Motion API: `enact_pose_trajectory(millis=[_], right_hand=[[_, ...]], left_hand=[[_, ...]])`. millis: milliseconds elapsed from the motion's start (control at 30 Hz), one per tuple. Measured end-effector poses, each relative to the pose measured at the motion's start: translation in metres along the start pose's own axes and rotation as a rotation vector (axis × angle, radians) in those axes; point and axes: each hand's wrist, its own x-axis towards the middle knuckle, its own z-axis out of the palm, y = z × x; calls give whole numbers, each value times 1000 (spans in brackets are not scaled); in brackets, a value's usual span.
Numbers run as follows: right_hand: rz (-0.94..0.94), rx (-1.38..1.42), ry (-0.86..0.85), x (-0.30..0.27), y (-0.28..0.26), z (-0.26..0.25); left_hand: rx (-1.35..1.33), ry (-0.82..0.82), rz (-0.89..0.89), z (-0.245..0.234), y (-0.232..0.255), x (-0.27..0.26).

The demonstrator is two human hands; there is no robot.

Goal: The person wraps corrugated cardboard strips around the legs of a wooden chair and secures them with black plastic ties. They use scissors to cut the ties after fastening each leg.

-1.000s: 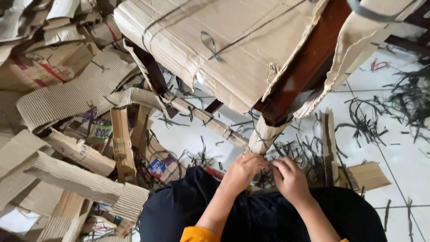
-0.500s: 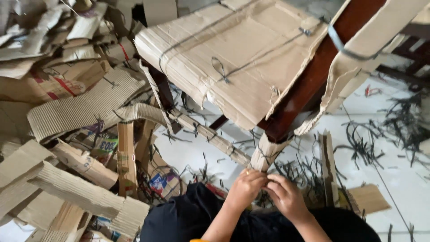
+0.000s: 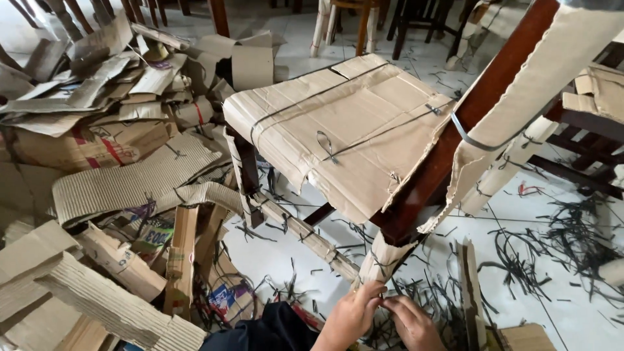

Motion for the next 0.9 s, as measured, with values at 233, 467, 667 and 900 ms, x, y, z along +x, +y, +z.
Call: enact_pose_trajectory(millis=[233,467,667,900], right_hand=[[-76,-41,74,-38,62,34],[-180,-86,91,-15,40,28],[239,34,113,0,11,27],[503,205,120,9,-5,16]], left_hand=[[-18,109,59,8,-5,-2],[-61,55,-99,0,8,-5],[52,105,21,25,-15,-13],[-2,73,-9,24,-4,-10]])
